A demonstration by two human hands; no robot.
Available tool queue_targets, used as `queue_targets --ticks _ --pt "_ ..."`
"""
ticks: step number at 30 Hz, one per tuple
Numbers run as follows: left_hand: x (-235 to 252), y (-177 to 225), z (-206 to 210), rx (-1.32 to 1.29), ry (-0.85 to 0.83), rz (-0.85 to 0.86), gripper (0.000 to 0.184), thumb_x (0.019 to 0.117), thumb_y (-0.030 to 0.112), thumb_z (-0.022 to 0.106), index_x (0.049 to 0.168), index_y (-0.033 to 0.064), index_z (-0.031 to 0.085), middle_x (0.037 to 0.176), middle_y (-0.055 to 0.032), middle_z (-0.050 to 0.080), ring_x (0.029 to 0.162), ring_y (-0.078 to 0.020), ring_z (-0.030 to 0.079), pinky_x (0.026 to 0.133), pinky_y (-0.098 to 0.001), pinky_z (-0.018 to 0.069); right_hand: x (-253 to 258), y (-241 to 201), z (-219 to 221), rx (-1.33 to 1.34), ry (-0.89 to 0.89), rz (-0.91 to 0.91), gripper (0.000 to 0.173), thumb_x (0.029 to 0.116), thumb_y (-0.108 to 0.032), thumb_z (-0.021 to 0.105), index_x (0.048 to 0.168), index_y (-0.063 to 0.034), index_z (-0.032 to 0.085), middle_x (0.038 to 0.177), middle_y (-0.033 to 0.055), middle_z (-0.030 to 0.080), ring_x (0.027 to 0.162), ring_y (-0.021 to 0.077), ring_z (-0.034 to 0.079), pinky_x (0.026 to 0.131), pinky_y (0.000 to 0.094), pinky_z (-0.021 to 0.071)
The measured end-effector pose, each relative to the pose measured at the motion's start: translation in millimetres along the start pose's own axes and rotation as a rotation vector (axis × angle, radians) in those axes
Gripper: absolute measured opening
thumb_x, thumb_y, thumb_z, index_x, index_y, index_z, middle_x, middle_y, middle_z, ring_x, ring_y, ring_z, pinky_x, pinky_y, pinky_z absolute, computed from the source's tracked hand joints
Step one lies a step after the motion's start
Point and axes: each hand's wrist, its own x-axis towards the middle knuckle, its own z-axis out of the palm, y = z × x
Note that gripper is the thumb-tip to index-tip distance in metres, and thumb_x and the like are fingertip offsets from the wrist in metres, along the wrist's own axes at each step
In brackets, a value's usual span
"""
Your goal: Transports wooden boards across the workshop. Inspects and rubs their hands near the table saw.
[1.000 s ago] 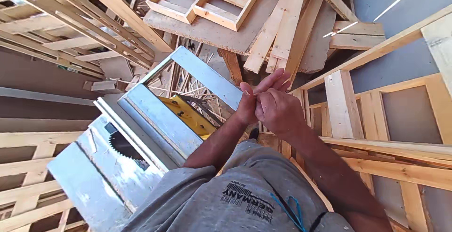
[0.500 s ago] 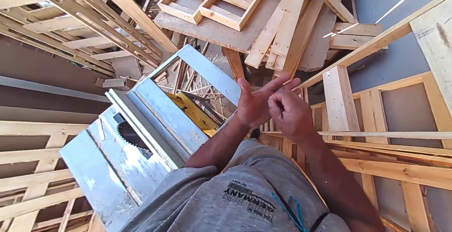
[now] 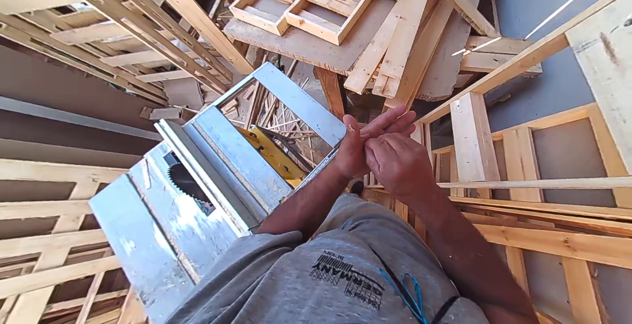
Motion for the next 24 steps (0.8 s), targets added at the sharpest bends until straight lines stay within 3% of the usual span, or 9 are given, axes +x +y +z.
queue_targets --ticks 3,5,15,20,24 --pt "-2 -3 -1 0.021 -0.010 0.027 0.123 0.0792 0.095 0.034 0.160 0.0031 0.031 0.159 -0.0229 0.041 0.148 -0.0378 0.039 0.123 -0.0513 0.0328 2 -1 1 -0.030 -0.008 0.006 0.018 0.0974 -0.012 0.061 0.085 -0.0037 0.070 0.075 0.0107 0.069 0.070 0.0235 0.069 0.060 0.0343 0.0561" --pt "-4 -4 -2 0.026 -0.012 0.045 0.115 0.0819 0.092 0.036 0.159 0.0067 0.037 0.156 -0.0187 0.047 0.144 -0.0326 0.046 0.119 -0.0468 0.0381 1 0 2 -0.051 -0.013 0.016 0.019 0.0965 -0.013 0.060 0.082 -0.0042 0.068 0.072 0.0106 0.066 0.065 0.0239 0.067 0.056 0.0350 0.0536" --pt "-5 -7 -1 -0.032 -0.002 0.007 0.110 0.0820 0.089 0.043 0.158 0.0100 0.040 0.150 -0.0146 0.055 0.134 -0.0230 0.058 0.108 -0.0370 0.0492 0 12 8 -0.018 -0.009 -0.008 0.023 0.0934 -0.018 0.059 0.075 -0.0058 0.061 0.065 0.0081 0.059 0.059 0.0234 0.061 0.050 0.0348 0.0469" --pt "-4 -7 -2 -0.056 -0.001 -0.010 0.109 0.0816 0.090 0.043 0.158 0.0115 0.040 0.153 -0.0155 0.052 0.137 -0.0259 0.054 0.110 -0.0401 0.0478 -1 11 12 -0.060 0.065 0.032 0.022 0.0907 -0.016 0.059 0.071 -0.0067 0.058 0.062 0.0077 0.056 0.055 0.0227 0.059 0.047 0.0345 0.0441" --pt "-3 -5 -3 -0.057 0.010 -0.040 0.121 0.0758 0.095 0.042 0.159 0.0081 0.035 0.154 -0.0184 0.047 0.136 -0.0276 0.052 0.111 -0.0444 0.0452 0 25 8 -0.075 0.114 0.161 0.024 0.0891 -0.018 0.060 0.068 -0.0079 0.055 0.062 0.0077 0.056 0.056 0.0229 0.060 0.047 0.0365 0.0455"
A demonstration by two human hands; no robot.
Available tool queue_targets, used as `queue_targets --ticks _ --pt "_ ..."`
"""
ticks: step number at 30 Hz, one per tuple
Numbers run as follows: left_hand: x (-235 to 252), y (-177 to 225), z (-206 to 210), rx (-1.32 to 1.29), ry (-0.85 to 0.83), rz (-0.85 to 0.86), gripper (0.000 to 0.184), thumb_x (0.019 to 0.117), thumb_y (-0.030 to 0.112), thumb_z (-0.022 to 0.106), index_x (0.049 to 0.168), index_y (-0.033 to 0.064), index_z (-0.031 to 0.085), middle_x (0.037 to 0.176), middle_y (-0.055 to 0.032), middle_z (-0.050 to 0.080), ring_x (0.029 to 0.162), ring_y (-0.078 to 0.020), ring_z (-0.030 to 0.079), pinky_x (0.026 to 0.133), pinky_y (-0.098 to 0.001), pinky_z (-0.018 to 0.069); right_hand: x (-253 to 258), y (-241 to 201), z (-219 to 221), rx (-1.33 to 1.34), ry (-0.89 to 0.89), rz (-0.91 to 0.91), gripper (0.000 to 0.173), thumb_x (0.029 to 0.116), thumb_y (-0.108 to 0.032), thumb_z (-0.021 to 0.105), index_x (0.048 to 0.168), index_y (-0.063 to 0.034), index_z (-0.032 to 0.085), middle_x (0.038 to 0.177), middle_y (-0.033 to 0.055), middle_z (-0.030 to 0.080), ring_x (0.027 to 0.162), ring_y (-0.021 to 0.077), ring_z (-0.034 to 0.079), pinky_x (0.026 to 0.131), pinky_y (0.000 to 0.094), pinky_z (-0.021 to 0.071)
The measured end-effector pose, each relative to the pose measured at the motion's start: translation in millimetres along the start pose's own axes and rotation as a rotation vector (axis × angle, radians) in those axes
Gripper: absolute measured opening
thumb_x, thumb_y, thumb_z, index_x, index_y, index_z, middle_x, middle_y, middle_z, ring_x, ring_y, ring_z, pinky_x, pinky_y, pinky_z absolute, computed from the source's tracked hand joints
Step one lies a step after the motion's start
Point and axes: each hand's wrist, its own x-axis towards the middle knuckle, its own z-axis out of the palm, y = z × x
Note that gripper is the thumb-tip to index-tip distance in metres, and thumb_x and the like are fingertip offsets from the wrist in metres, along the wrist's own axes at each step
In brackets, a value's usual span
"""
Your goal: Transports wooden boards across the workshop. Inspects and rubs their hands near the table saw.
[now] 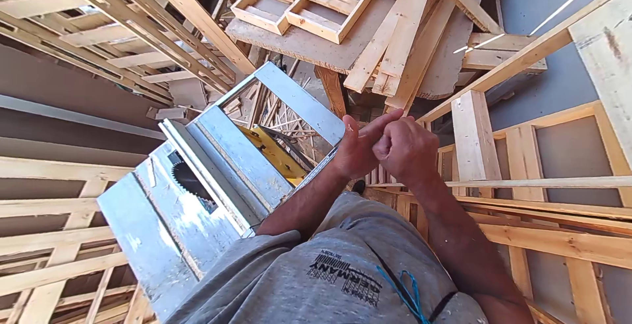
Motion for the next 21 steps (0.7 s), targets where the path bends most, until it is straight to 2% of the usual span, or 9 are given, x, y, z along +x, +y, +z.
queue_targets --ticks 4,7,9,12,15,17,18,19,21 --pt "0 3 -2 -0.125 -0.046 -0.035 0.128 0.0696 0.098 0.045 0.159 0.0075 0.031 0.152 -0.0191 0.049 0.137 -0.0303 0.051 0.112 -0.0489 0.0434 -3 11 -14 0.256 -0.074 0.222 0.017 0.0907 -0.016 0.058 0.075 -0.0081 0.059 0.068 0.0048 0.060 0.058 0.0128 0.057 0.050 0.0299 0.0455" --pt "0 5 -4 -0.209 -0.089 -0.048 0.131 0.0656 0.099 0.048 0.160 0.0097 0.031 0.159 -0.0198 0.042 0.142 -0.0352 0.046 0.113 -0.0537 0.0412 -9 11 -25 0.527 -0.131 0.309 0.019 0.0928 -0.017 0.052 0.076 -0.0097 0.056 0.069 -0.0010 0.055 0.059 0.0023 0.049 0.051 0.0195 0.0388" --pt "-1 7 -5 -0.229 -0.101 -0.054 0.131 0.0650 0.100 0.047 0.159 0.0102 0.032 0.161 -0.0219 0.037 0.144 -0.0382 0.044 0.113 -0.0553 0.0406 -15 9 -28 0.691 -0.138 0.338 0.019 0.0935 -0.017 0.051 0.077 -0.0099 0.056 0.069 -0.0035 0.056 0.059 -0.0008 0.049 0.053 0.0170 0.0393" --pt "-2 8 -6 -0.259 -0.139 -0.069 0.129 0.0653 0.099 0.047 0.160 0.0122 0.032 0.162 -0.0227 0.035 0.144 -0.0400 0.044 0.113 -0.0564 0.0408 -22 7 -32 0.909 -0.132 0.372 0.019 0.0964 -0.015 0.048 0.080 -0.0113 0.055 0.072 -0.0043 0.057 0.064 0.0019 0.056 0.060 0.0218 0.0521" --pt "-1 7 -7 -0.280 -0.171 -0.086 0.128 0.0654 0.099 0.047 0.160 0.0128 0.034 0.162 -0.0233 0.036 0.144 -0.0411 0.043 0.113 -0.0575 0.0409 -26 10 -33 0.950 -0.127 0.322 0.026 0.0992 -0.016 0.043 0.077 -0.0108 0.054 0.069 -0.0037 0.054 0.062 0.0032 0.052 0.059 0.0231 0.0477" --pt "-2 7 -8 -0.253 -0.154 -0.103 0.128 0.0661 0.100 0.044 0.159 0.0124 0.034 0.161 -0.0239 0.037 0.144 -0.0420 0.043 0.112 -0.0572 0.0416 -30 9 -33 0.885 -0.130 0.280 0.037 0.1039 -0.022 0.040 0.075 -0.0071 0.058 0.068 -0.0001 0.058 0.063 0.0054 0.056 0.060 0.0255 0.0491" --pt "-3 7 -8 -0.211 -0.135 -0.107 0.129 0.0676 0.100 0.041 0.159 0.0106 0.034 0.160 -0.0246 0.039 0.144 -0.0430 0.043 0.113 -0.0576 0.0419 -31 7 -35 0.810 -0.140 0.269 0.042 0.1069 -0.026 0.041 0.078 -0.0048 0.061 0.070 0.0025 0.062 0.065 0.0075 0.060 0.061 0.0281 0.0517" --pt "-3 5 -7 -0.135 -0.116 -0.108 0.129 0.0696 0.101 0.036 0.159 0.0084 0.033 0.159 -0.0243 0.041 0.143 -0.0428 0.044 0.113 -0.0573 0.0428 -33 3 -38 0.700 -0.155 0.266 0.041 0.1083 -0.028 0.044 0.087 -0.0029 0.068 0.076 0.0052 0.069 0.070 0.0104 0.067 0.065 0.0324 0.0581" --pt "0 0 0 0.024 -0.081 -0.109 0.126 0.0726 0.099 0.033 0.157 0.0055 0.036 0.156 -0.0219 0.047 0.142 -0.0401 0.048 0.113 -0.0543 0.0443 -38 -9 -38 0.430 -0.151 0.233 0.029 0.1056 -0.021 0.052 0.118 -0.0039 0.073 0.091 0.0089 0.077 0.077 0.0181 0.074 0.068 0.0417 0.0622"
